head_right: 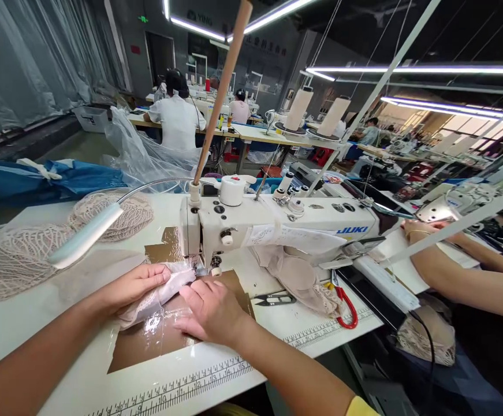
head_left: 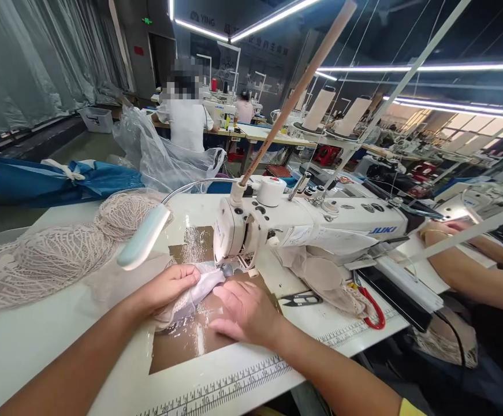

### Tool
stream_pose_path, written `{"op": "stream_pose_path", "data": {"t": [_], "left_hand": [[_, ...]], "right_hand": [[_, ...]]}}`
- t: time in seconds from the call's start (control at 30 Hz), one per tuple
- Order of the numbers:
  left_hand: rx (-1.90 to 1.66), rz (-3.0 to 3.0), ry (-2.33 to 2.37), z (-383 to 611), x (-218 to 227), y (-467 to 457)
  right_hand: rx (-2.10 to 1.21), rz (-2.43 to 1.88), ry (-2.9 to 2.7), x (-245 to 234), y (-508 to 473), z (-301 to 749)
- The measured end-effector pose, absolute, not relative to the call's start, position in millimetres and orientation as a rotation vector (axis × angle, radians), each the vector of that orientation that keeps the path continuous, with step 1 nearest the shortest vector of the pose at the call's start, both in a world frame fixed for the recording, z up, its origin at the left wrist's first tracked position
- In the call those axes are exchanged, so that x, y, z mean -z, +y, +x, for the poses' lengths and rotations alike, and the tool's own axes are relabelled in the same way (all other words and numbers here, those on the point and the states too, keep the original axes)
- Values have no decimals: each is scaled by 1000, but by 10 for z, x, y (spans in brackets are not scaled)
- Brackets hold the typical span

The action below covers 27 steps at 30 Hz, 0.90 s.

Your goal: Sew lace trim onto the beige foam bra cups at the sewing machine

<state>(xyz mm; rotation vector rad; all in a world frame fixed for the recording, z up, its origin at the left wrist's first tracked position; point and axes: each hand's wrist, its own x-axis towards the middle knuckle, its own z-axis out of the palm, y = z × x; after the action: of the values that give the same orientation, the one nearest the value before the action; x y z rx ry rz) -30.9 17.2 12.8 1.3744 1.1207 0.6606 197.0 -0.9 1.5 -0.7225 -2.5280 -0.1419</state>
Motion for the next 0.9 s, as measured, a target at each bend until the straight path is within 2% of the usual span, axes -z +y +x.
{"op": "stream_pose_path", "data": {"t": [0.23, 0.63, 0.77, 0.9], "left_hand": [[-613, 1508, 1045, -318, -88, 164], [-276, 2254, 1255, -252, -384, 32], [-301, 2369, 1219, -94, -341, -5], [-418, 2557, 1212, 24, -180, -31]], "right_hand": [[411, -900, -2587, -51, 106, 1680], [-411, -805, -2680, -101, -201, 2313], [-462, -917, -2629, -151, -63, 2283], [-348, -1031, -2696, -122, -7, 2238]]}}
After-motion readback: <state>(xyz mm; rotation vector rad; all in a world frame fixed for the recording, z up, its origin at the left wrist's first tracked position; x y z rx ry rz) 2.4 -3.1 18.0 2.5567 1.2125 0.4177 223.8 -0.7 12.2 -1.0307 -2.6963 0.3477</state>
